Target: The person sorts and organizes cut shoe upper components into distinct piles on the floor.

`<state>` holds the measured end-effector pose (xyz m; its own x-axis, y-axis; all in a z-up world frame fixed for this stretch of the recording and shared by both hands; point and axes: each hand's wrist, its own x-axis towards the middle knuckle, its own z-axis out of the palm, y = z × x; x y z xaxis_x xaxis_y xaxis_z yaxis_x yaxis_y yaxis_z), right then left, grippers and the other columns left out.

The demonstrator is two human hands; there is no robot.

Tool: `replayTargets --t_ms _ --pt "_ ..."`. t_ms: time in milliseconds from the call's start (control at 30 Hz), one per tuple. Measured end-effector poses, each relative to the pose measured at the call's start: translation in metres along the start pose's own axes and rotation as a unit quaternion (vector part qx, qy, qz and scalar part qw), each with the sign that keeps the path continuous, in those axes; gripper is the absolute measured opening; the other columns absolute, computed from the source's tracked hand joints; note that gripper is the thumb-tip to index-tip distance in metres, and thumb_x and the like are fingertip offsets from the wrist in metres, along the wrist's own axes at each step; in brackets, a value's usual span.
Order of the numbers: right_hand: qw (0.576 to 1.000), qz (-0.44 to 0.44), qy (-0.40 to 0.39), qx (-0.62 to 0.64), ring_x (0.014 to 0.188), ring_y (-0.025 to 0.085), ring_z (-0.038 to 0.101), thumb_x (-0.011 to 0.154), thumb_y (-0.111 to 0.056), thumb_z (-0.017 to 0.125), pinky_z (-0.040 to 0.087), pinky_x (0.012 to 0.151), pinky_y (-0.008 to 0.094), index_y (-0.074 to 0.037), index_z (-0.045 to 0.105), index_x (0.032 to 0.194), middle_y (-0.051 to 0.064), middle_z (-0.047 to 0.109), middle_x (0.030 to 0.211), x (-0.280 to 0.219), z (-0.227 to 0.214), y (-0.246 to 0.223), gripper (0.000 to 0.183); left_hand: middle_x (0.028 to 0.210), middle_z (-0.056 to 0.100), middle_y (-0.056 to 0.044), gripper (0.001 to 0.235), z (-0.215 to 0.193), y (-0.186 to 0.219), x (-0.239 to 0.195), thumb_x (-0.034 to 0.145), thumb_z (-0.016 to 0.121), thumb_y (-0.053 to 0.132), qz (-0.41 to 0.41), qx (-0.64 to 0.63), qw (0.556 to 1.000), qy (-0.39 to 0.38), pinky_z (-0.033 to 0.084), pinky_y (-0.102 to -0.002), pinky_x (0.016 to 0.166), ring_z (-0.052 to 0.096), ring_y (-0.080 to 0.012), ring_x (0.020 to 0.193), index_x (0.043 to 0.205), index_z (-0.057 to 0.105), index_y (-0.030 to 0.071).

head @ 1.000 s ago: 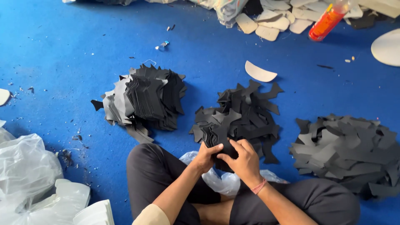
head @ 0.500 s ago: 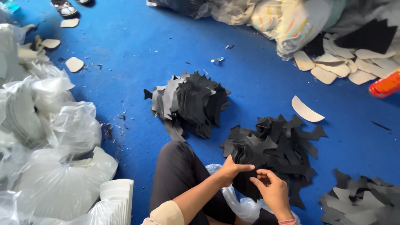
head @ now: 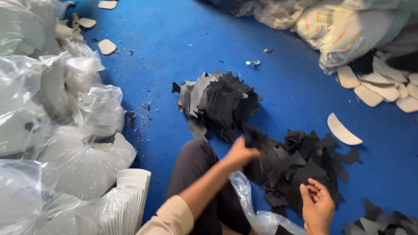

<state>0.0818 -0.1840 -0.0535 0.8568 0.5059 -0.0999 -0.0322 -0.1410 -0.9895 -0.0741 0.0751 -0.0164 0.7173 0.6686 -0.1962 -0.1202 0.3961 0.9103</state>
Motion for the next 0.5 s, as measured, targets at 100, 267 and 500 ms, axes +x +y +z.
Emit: replayTargets --t_ms 100,267,500 --pt "0.999 -0.023 0.019 -0.04 0.087 0.008 0.064 0.093 -0.003 0.074 0.049 0.075 0.021 0.002 0.065 0.127 0.006 0.069 0.1 -0.009 0.0 -0.03 0.035 0.101 0.07 -0.005 0.055 -0.049 0.044 0.039 0.065 0.077 -0.001 0.025 0.053 0.994 0.091 0.057 -0.038 0.08 0.066 -0.0202 0.091 0.117 0.063 0.007" --pt "0.997 -0.025 0.011 -0.075 0.088 0.009 0.066 0.093 -0.006 0.074 0.052 0.078 0.021 0.002 0.066 0.124 0.006 0.071 0.098 -0.015 0.011 -0.046 0.033 0.114 0.066 -0.013 0.072 -0.12 0.128 0.091 0.059 0.086 0.005 0.109 0.176 0.967 0.149 0.058 -0.04 0.09 0.067 -0.0269 0.104 0.123 0.053 0.006" --pt "0.988 -0.029 -0.024 -0.149 0.082 0.009 0.066 0.091 -0.009 0.076 0.052 0.072 0.023 0.0 0.071 0.121 0.005 0.072 0.094 -0.013 0.014 -0.031 0.032 0.155 0.038 -0.028 0.096 -0.212 0.049 0.15 0.074 0.086 0.028 0.114 0.57 0.78 0.23 0.036 -0.05 0.116 0.038 -0.0469 0.142 0.156 0.037 0.018"
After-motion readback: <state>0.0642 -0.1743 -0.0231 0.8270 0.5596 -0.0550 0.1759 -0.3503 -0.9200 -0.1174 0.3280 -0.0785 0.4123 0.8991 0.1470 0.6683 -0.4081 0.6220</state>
